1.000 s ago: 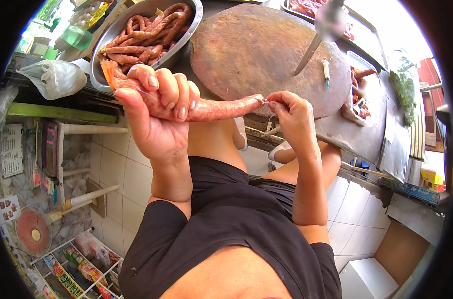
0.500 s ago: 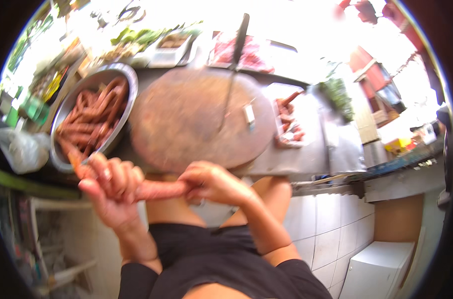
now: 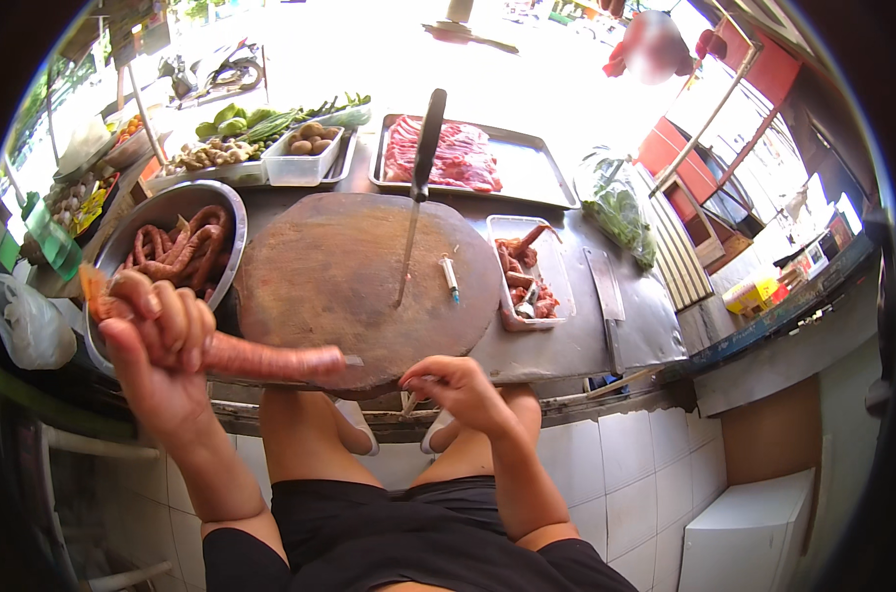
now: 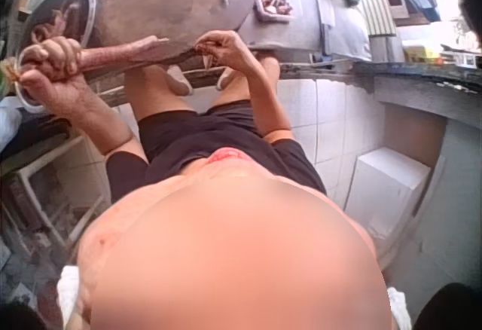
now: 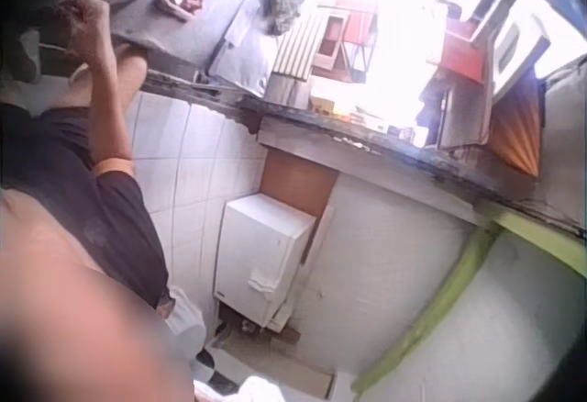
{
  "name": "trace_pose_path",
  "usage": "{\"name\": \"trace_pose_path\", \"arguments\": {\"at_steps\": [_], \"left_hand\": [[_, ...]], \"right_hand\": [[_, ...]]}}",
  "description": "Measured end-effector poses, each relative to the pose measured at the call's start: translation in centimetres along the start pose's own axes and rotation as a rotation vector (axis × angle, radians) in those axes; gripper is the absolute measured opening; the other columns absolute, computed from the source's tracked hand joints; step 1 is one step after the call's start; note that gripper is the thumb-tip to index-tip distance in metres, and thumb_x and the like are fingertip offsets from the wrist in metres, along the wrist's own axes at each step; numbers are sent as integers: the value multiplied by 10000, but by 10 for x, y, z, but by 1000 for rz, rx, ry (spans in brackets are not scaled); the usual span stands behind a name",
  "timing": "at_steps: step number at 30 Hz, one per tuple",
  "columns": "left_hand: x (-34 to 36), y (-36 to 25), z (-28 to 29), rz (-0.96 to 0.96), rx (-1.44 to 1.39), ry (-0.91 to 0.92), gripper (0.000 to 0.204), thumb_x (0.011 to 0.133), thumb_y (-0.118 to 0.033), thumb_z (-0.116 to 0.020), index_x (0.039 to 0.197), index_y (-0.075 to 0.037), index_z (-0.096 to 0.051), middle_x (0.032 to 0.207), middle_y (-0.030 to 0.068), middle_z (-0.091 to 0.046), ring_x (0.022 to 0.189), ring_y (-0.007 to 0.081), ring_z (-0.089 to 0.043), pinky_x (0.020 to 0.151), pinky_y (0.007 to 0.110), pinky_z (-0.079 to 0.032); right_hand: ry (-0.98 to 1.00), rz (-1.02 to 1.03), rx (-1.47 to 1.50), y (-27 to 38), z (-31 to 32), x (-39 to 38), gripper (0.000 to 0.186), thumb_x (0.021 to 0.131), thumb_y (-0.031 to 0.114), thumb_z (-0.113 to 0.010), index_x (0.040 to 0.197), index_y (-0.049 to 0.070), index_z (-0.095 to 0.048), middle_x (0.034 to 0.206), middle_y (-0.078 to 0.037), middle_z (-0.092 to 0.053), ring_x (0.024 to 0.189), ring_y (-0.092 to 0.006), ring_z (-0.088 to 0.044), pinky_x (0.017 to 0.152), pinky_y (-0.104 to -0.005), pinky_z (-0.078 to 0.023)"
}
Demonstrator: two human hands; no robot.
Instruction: The person fills a sausage casing with ground meat using a manual stuffer, then ties off the ends with string to form individual links. They repeat this process, creating multiple sausages and placing them on a cutting board and in a metal bowl.
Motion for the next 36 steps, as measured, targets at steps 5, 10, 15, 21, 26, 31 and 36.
{"name": "trace_pose_path", "arguments": {"at_steps": [5, 10, 15, 21, 26, 31, 36], "left_hand": [[-3, 55, -11, -113, 750, 43, 393, 841, -360, -840, 895, -47, -609, 718, 37, -582, 588, 152, -556, 535, 292, -406], [-29, 145, -29, -59, 1195, 553, 314, 805, -288, -828, 893, -69, -621, 791, 124, -649, 713, 337, -639, 681, 428, -474], [-81, 187, -36, 154, 1301, 798, 307, 816, -306, -797, 908, -88, -602, 897, 114, -629, 892, 332, -617, 796, 462, -463], [-87, 165, -51, 70, 1052, 531, 360, 843, -250, -777, 1100, -13, -689, 1093, 165, -657, 1072, 345, -611, 913, 426, -473], [-97, 166, -76, 380, 755, 389, 348, 847, -237, -774, 1071, 18, -696, 1077, 187, -670, 1072, 363, -611, 921, 443, -481], [-101, 159, -93, 126, 937, 306, 329, 804, -248, -811, 984, 1, -694, 1088, 179, -659, 1042, 369, -603, 904, 456, -468], [-108, 146, -102, 0, 975, 293, 281, 793, -211, -812, 947, -15, -683, 1087, 154, -644, 1028, 362, -590, 903, 454, -465]], "right_hand": [[-353, -131, 458, -10, 36, -12, 193, 1033, 123, -620, 1127, -21, -708, 784, -15, -661, 616, -41, -521, 541, -173, -389], [-275, -42, 739, -15, 51, -11, 681, 1003, 547, -551, 1328, -52, -574, 950, -68, -673, 673, -102, -565, 589, -245, -451], [-204, 3, 875, -21, 64, -21, 1027, 931, 820, -295, 1418, -55, -526, 1055, -130, -691, 728, -146, -600, 645, -266, -485], [-66, -24, 883, -19, 53, -22, 1066, 918, 847, -205, 1423, -24, -558, 1286, -269, -660, 731, -195, -632, 642, -283, -534], [-20, -84, 829, -16, 30, -15, 1074, 915, 846, -186, 1432, -23, -549, 1327, -261, -641, 747, -222, -653, 674, -328, -574], [-42, -95, 818, -13, 27, -17, 1081, 915, 845, -182, 1436, -32, -539, 1338, -247, -636, 814, -232, -681, 711, -347, -580], [-46, -111, 834, -16, 26, -16, 1065, 927, 830, -199, 1441, -44, -528, 1285, -200, -663, 877, -223, -689, 743, -353, -579]]}}
Point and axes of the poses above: each hand's wrist, its own x-axis towards the middle knuckle, its own z-axis out of the back of the hand, y = z × x, the point moved 3 cm from there along x, towards the middle knuckle
